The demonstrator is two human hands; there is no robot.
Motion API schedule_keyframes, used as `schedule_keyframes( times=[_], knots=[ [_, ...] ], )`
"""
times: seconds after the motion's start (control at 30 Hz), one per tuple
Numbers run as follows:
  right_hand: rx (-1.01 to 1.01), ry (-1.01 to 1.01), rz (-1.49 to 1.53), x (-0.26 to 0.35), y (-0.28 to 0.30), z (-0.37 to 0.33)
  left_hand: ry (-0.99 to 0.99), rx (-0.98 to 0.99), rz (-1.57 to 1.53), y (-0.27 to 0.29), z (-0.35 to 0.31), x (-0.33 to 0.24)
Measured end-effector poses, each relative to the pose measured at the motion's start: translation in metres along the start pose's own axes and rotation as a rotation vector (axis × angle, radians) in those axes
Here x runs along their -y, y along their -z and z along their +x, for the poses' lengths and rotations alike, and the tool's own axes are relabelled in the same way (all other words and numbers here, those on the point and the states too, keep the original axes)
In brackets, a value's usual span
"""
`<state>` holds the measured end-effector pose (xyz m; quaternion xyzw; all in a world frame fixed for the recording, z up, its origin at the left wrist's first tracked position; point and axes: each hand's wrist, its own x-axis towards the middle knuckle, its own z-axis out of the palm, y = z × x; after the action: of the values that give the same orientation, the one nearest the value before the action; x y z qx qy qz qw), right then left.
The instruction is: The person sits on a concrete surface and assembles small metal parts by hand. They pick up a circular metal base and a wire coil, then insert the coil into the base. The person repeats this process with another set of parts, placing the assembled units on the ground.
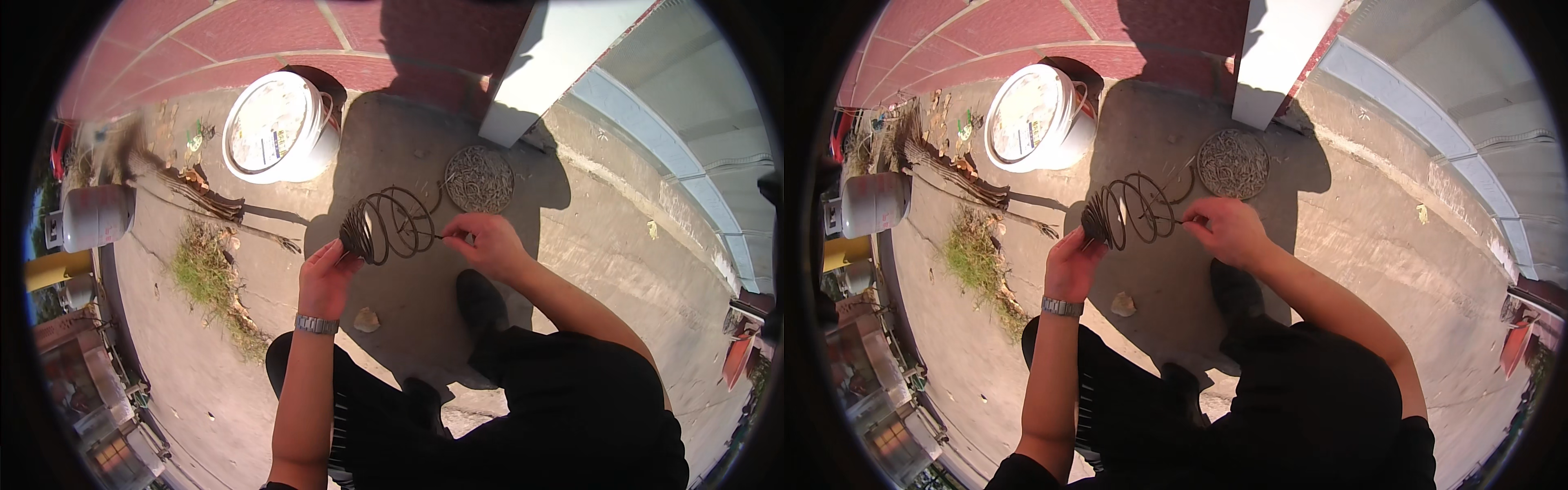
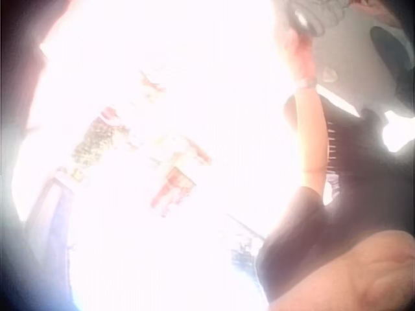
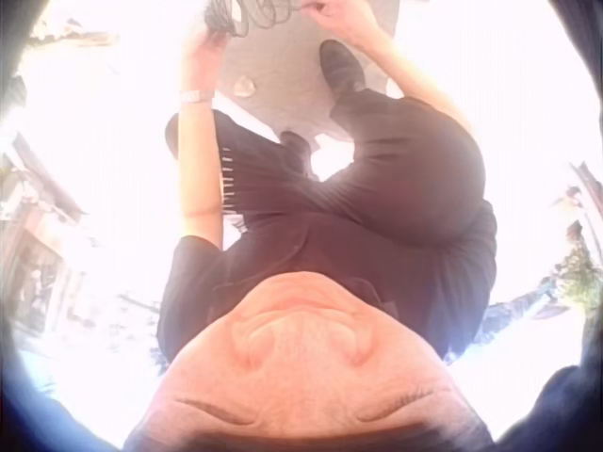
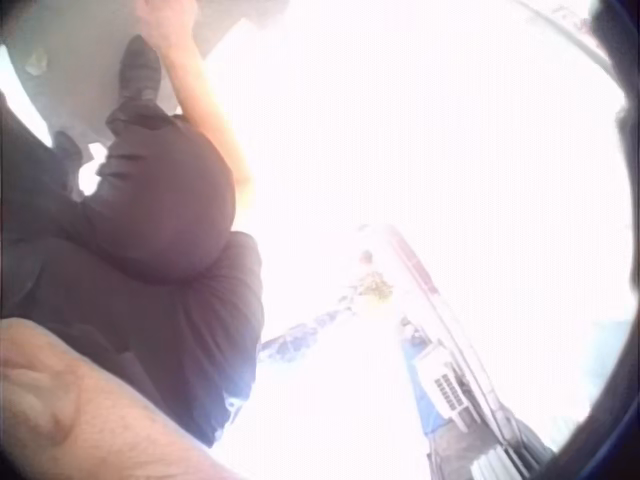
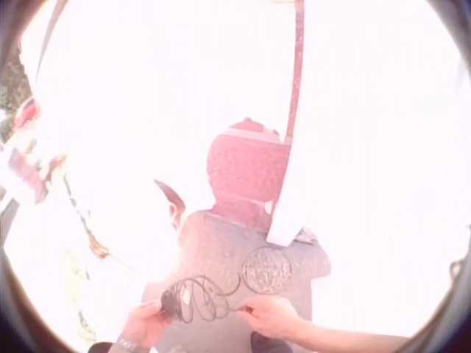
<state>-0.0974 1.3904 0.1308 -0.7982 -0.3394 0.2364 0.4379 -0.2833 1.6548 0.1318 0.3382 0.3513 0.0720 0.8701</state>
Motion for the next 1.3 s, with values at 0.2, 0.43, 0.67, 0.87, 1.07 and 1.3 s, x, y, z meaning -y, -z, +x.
schedule_keyframes(
  times=[0.2,0.43,0.67,0.87,1.07,1.3],
  knots=[
    [0.041,0.004,0.009,0.031,0.008,-0.007,0.136,0.125,-0.152,0.01,0.006,0.025],
    [-0.016,0.221,-0.105,0.043,0.008,-0.014,0.26,0.221,-0.29,0.006,0.002,0.037],
    [-0.056,0.28,-0.128,0.05,0.006,-0.012,0.255,0.243,-0.315,-0.005,0.0,0.038],
    [-0.056,0.314,-0.15,0.051,0.005,-0.011,0.257,0.308,-0.331,0.0,0.004,0.038],
    [-0.055,0.344,-0.171,0.054,0.008,-0.011,0.248,0.346,-0.338,-0.005,0.003,0.037],
    [-0.132,0.32,-0.242,0.041,0.008,-0.01,0.22,0.252,-0.361,0.007,0.009,0.038]
  ],
)
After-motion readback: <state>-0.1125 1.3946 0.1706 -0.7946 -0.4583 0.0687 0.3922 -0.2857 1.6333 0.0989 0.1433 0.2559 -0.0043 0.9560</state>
